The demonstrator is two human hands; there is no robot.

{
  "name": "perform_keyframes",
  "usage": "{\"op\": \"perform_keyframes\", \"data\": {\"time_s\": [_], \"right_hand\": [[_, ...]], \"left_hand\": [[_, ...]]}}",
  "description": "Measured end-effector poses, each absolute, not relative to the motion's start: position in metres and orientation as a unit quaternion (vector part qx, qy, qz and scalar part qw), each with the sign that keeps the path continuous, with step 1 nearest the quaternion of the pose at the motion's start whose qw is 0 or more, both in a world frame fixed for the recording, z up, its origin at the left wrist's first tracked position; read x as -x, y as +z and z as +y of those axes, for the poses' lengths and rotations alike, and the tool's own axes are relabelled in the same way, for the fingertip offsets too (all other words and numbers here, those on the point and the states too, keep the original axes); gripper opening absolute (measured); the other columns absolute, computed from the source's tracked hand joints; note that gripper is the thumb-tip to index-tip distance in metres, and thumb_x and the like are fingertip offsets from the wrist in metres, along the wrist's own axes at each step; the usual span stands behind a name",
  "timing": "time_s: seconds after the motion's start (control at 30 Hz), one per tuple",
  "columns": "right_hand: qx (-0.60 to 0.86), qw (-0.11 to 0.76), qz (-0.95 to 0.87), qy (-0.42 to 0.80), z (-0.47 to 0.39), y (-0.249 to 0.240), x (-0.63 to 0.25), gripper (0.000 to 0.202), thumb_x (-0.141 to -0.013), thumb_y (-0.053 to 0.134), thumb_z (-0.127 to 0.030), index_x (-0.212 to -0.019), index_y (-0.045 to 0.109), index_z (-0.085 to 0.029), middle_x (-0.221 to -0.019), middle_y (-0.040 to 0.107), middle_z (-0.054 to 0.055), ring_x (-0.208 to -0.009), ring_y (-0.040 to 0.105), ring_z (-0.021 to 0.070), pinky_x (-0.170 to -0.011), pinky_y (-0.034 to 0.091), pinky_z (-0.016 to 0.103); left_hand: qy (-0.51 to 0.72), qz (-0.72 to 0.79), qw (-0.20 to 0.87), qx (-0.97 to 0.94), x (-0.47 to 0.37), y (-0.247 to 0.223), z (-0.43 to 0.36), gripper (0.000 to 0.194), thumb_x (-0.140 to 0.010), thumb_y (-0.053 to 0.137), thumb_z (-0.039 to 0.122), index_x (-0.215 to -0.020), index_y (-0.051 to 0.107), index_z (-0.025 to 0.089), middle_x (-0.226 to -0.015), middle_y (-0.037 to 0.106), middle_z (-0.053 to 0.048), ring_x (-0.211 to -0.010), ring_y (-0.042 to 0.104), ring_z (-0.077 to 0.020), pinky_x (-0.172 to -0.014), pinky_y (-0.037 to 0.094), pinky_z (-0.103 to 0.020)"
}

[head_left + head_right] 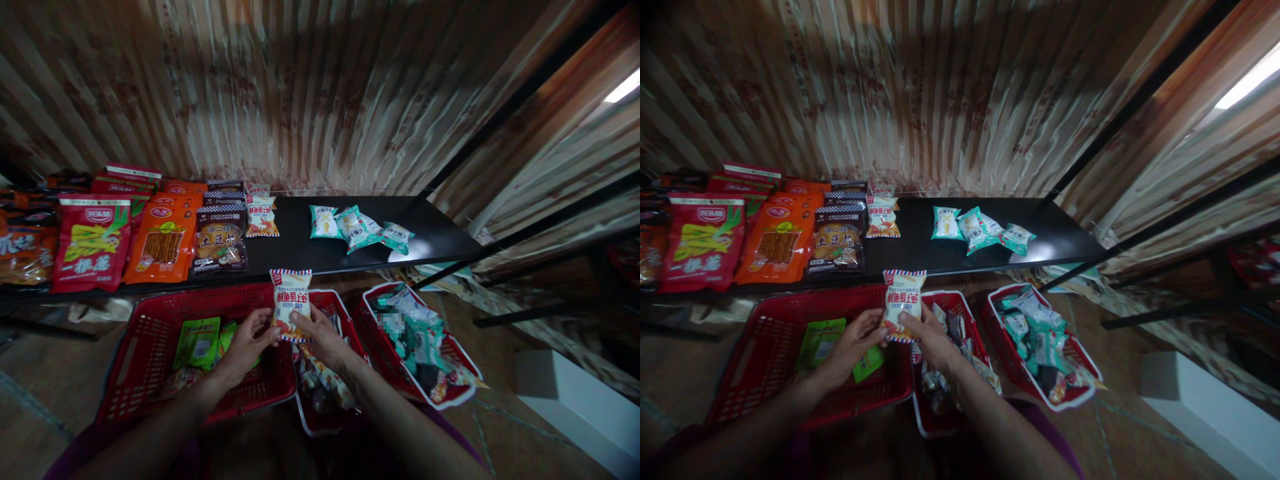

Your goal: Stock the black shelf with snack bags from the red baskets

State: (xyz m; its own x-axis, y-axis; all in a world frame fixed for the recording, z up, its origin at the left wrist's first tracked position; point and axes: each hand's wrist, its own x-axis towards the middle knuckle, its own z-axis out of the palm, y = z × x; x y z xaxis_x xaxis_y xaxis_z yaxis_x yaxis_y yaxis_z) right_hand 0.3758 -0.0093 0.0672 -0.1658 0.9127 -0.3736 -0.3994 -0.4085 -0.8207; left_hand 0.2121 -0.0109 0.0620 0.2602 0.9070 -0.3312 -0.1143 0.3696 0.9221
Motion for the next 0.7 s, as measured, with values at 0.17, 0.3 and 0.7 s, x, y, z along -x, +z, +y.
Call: {"op": "perform_keyframes", "data": {"time_s": [0.17, 0.3, 0.7], "right_hand": [[0.446, 0.451, -0.324, 0.702, -0.011, 0.065, -0.38, 0.044, -0.068, 0.073, -0.033, -0.104, 0.055, -0.016, -0.088, 0.068, 0.005, -0.073, 0.063, 0.0177, -0.07, 0.047, 0.032], [0.449, 0.447, -0.349, 0.69, -0.011, 0.066, -0.379, 0.044, -0.069, 0.072, -0.035, -0.105, 0.055, -0.017, -0.091, 0.068, 0.005, -0.077, 0.063, 0.0189, -0.075, 0.046, 0.034], [0.451, 0.48, -0.282, 0.698, -0.002, 0.073, -0.368, 0.042, -0.068, 0.073, -0.039, -0.101, 0.058, -0.017, -0.088, 0.069, 0.006, -0.076, 0.064, 0.02, -0.077, 0.045, 0.036]], "left_hand": [[0.356, 0.454, 0.705, -0.413, -0.214, 0.056, -0.012, 0.045, -0.068, 0.066, 0.045, -0.098, 0.05, 0.016, -0.088, 0.063, -0.006, -0.064, 0.059, -0.0127, -0.061, 0.048, -0.028], [0.364, 0.473, 0.673, -0.438, -0.214, 0.053, -0.011, 0.043, -0.068, 0.063, 0.05, -0.093, 0.05, 0.017, -0.085, 0.063, -0.005, -0.055, 0.056, -0.0102, -0.051, 0.043, -0.024], [0.397, 0.516, 0.623, -0.435, -0.219, 0.051, -0.001, 0.043, -0.067, 0.06, 0.053, -0.088, 0.052, 0.017, -0.064, 0.056, 0.003, -0.041, 0.046, -0.0071, -0.04, 0.033, -0.021]]}}
